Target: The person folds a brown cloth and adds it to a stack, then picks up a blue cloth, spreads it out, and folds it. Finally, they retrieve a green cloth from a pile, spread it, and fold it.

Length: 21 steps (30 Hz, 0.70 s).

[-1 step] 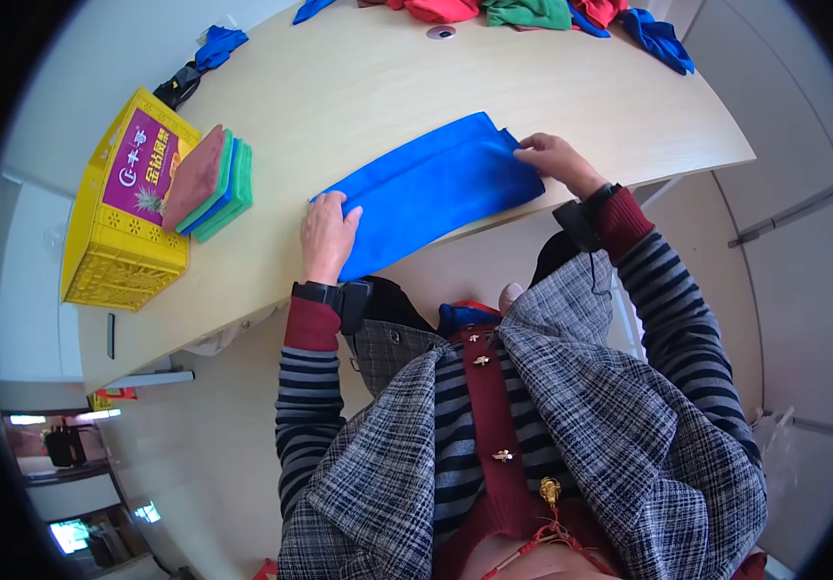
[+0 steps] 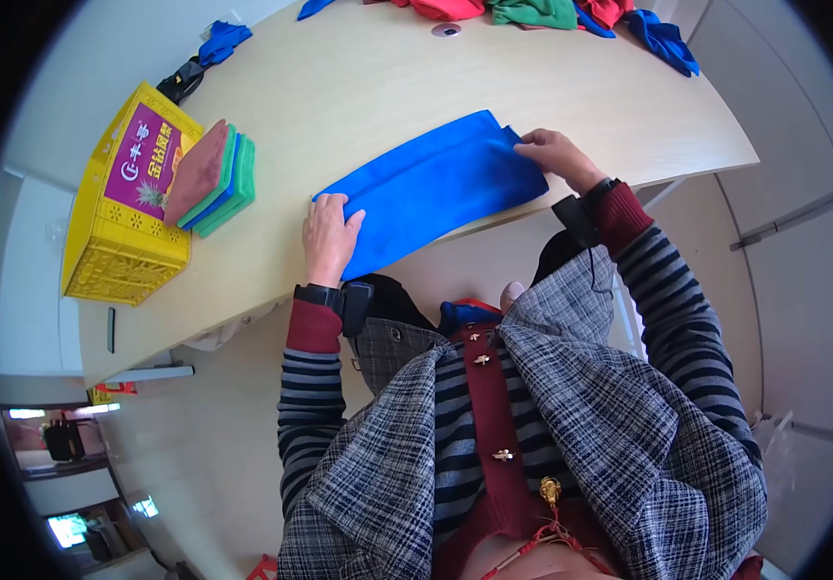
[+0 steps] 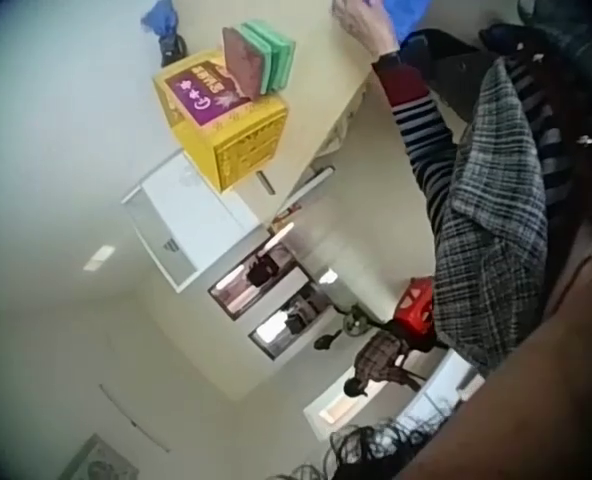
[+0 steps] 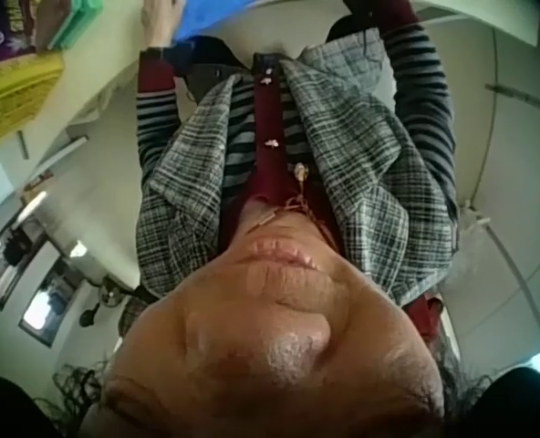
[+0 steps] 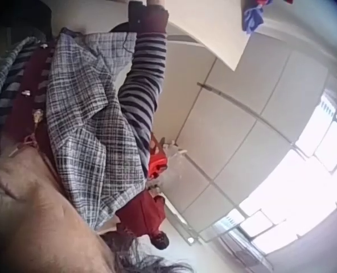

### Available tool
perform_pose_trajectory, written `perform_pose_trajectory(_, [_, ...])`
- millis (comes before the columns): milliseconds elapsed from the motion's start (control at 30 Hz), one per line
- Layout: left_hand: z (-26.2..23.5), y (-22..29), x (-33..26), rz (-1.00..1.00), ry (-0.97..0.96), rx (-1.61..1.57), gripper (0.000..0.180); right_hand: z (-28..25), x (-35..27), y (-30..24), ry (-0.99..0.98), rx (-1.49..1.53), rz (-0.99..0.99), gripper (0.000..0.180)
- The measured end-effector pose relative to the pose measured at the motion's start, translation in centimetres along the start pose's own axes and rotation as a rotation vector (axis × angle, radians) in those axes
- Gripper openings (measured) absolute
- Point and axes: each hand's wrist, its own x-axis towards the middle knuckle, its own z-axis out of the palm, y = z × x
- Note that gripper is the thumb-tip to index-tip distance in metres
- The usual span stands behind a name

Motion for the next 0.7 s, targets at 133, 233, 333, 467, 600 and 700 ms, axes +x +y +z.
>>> perform_pose_trajectory(133, [-0.9,0.2,-1.6,0.015,0.079,0.072,0.035,0.8,2.1,-0.4,-0.011,-0.019,0.032,0.044])
perform_pose_trajectory(233, [-1.5,-0.7,-0.5,-0.168,-0.128,0.033,0.034,1.6,3.7,-0.5,-0.052,-0.007,0.008,0.042])
perform_pose_trajectory(333, [-1.3,-3.2,0.3,-0.228,-0.262,-0.137,0.033,2.5,4.4,-0.3,-0.056,-0.022,-0.014,0.04])
perform_pose_trajectory(467, [-0.7,-3.6,0.2,-0.115,-0.182,-0.169,0.032,2.4,4.8,-0.1,-0.036,-0.026,-0.067,0.035])
perform_pose_trajectory(600, [-0.4,-2.6,0.1,-0.072,-0.069,-0.161,0.034,2.4,4.8,0.6,-0.045,0.061,-0.116,0.033])
perform_pose_trajectory(700, [0.1,-3.6,0.4,-0.104,-0.071,-0.222,0.036,2.6,4.5,0.7,-0.035,0.084,-0.117,0.033])
